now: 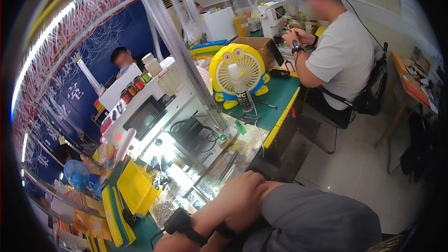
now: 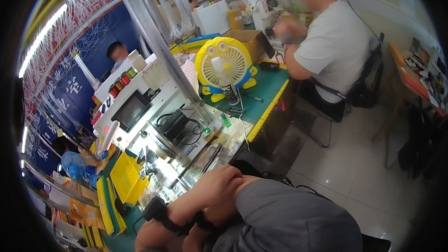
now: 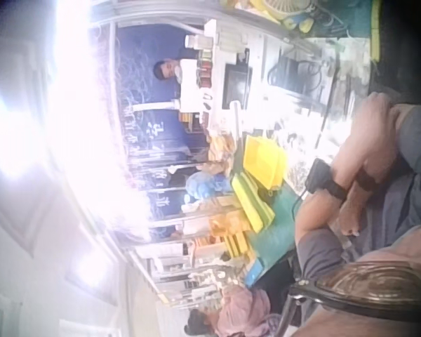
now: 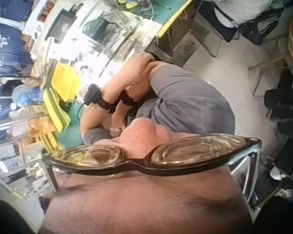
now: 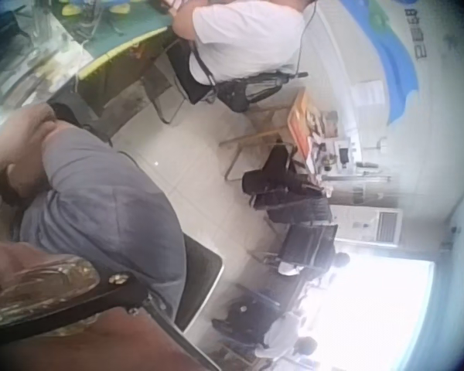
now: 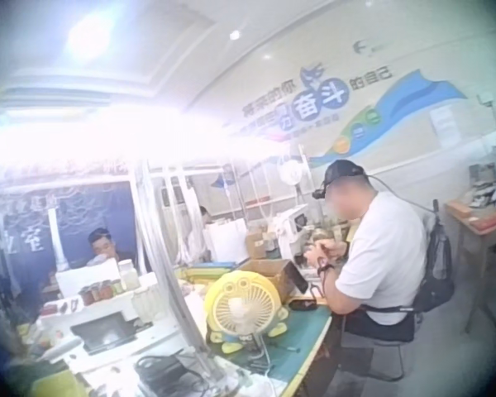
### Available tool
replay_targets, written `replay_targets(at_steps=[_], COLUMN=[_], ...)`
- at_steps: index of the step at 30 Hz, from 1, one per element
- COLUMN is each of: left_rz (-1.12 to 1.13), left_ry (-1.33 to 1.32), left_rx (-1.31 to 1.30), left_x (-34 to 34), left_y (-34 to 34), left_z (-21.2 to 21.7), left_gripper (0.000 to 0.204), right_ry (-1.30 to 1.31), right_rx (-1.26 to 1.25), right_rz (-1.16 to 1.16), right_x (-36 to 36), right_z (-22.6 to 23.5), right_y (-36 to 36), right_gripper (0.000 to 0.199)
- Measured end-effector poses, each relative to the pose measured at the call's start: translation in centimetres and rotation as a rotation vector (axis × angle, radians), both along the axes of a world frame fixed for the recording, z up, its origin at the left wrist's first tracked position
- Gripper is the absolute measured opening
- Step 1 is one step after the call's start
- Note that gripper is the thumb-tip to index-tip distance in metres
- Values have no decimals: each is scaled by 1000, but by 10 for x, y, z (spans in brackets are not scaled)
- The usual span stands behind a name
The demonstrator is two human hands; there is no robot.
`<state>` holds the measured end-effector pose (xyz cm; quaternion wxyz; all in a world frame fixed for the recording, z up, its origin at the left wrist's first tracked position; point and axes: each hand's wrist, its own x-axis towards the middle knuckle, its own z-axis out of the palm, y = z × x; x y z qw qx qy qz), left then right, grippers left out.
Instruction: Applying glue to small metal components and assembling them manually.
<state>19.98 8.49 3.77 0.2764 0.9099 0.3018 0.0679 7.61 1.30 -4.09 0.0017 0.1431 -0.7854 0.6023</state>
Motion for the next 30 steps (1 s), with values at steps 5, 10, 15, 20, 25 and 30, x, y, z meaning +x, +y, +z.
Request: replay_targets(at_steps=[5,10,15,20,25,30], left_rz=[147,132,111,113,54,127], left_ry=[150,-162,52,-148,63,-101], left_rx=[55,-44,-27,-19,-91,-149], left_x=[-4,-14,-20,-17,-39,-12], left_y=[-3,-7,-11,-14,-16,5], left_z=[-4,-23,-23,-22,-20,-45], left_gripper=[31,25,25,29,32,34], right_ry=[-12,-19,-26,-37,-56,-67], right_rx=[-42,-78,-127,-163,-216,-267], right_rz=[-2,1,17,38,78,105], right_x=[3,4,4,1,-8,-11], right_z=[5,8,8,8,7,4], right_y=[1,2,1,0,-4,-6], right_gripper=[23,24,26,27,29,30])
